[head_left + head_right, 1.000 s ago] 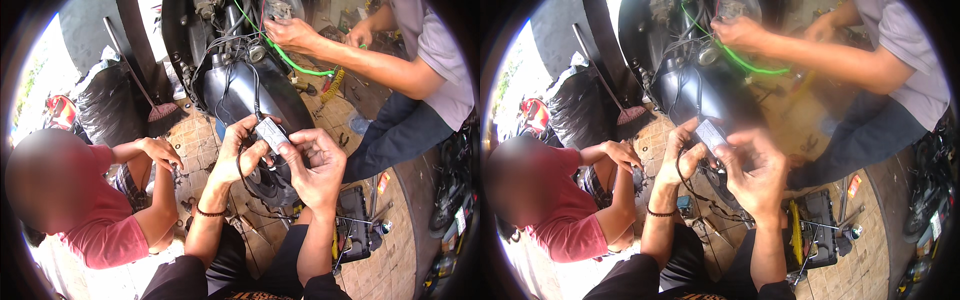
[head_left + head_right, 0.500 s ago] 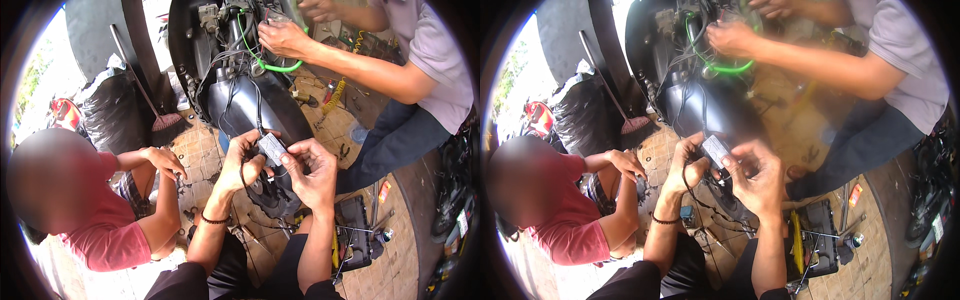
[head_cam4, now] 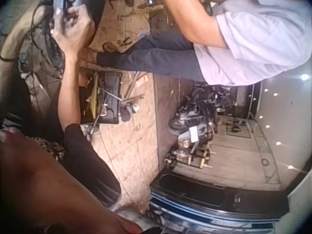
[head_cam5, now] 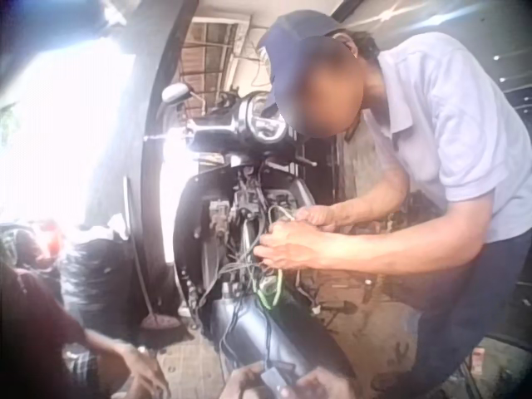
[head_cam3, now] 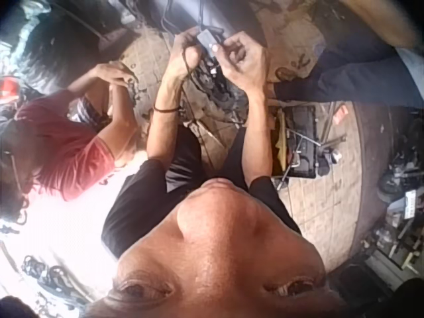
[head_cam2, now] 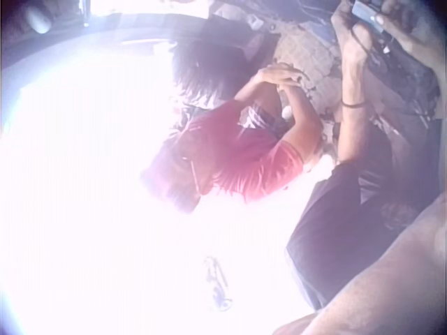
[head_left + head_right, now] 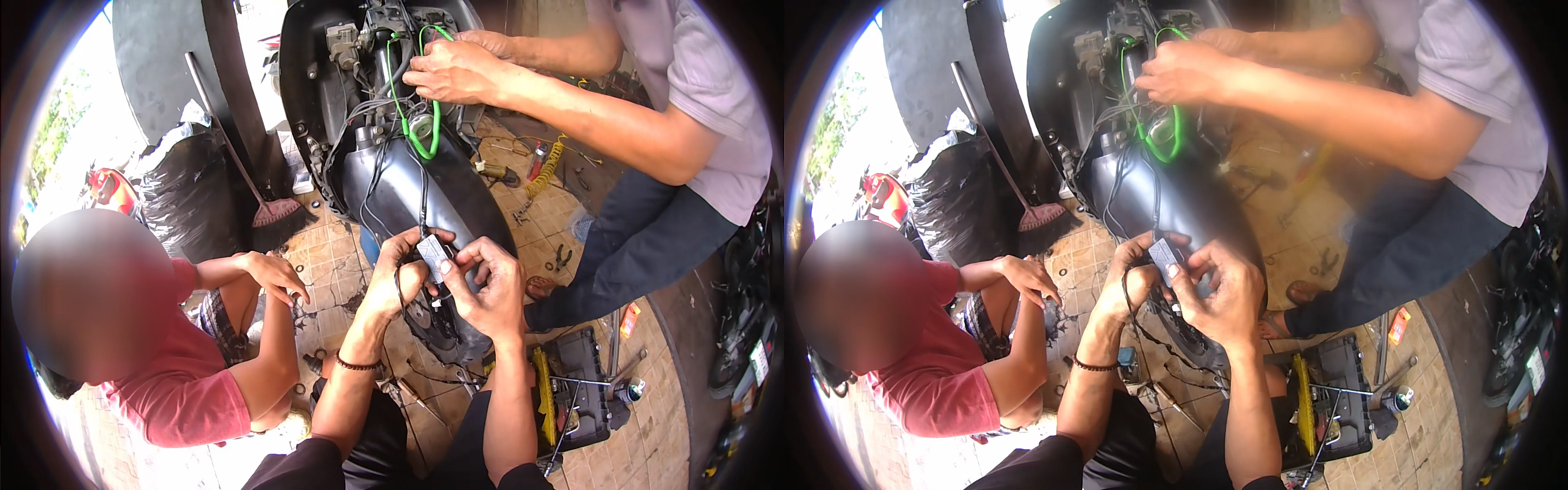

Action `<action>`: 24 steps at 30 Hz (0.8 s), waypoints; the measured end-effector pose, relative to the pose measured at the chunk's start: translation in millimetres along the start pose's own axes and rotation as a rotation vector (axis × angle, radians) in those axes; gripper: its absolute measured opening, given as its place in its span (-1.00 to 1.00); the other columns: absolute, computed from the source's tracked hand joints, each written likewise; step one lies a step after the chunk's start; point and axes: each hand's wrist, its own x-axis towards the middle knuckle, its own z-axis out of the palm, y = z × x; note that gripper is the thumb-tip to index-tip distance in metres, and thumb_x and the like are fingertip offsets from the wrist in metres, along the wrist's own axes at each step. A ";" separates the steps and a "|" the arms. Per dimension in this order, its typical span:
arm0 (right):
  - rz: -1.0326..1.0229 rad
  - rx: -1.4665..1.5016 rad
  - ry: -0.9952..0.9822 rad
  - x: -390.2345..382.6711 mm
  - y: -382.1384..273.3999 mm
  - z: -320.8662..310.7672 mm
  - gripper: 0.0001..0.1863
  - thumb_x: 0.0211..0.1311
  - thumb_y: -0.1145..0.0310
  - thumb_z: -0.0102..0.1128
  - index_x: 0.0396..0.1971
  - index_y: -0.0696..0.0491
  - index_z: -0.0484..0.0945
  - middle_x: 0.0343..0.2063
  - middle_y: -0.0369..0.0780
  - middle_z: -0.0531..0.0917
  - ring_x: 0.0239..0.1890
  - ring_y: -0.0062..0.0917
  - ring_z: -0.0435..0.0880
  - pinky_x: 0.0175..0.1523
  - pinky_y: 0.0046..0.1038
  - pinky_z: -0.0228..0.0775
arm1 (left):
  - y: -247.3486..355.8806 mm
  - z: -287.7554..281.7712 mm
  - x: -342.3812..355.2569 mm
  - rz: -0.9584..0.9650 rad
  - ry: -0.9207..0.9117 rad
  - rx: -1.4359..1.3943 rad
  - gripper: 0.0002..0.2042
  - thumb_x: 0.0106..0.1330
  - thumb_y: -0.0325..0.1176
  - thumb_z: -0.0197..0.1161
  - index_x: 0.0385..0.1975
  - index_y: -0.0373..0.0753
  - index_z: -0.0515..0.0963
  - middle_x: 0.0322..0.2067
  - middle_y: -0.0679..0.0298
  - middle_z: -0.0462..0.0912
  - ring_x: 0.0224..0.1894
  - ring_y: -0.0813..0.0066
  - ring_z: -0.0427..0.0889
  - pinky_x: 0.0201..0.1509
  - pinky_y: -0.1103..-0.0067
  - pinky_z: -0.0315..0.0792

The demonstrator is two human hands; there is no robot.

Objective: The person works on the wiring system of a motorcycle by handling wires, connecting a light component, and testing connections with a voltage tester tool while others assist.

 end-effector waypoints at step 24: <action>-0.184 -0.178 0.176 -4.3 7.3 21.1 -0.62 0.16 0.24 0.50 -0.66 0.01 0.45 -0.73 -0.28 0.51 -0.68 -0.36 0.55 -0.51 -0.33 0.33 | -9.0 -9.0 -0.1 0.011 -0.070 -0.009 -0.52 0.20 -0.65 0.07 0.16 -0.39 0.61 -0.26 0.19 0.78 -0.32 0.53 0.72 -0.24 0.62 0.60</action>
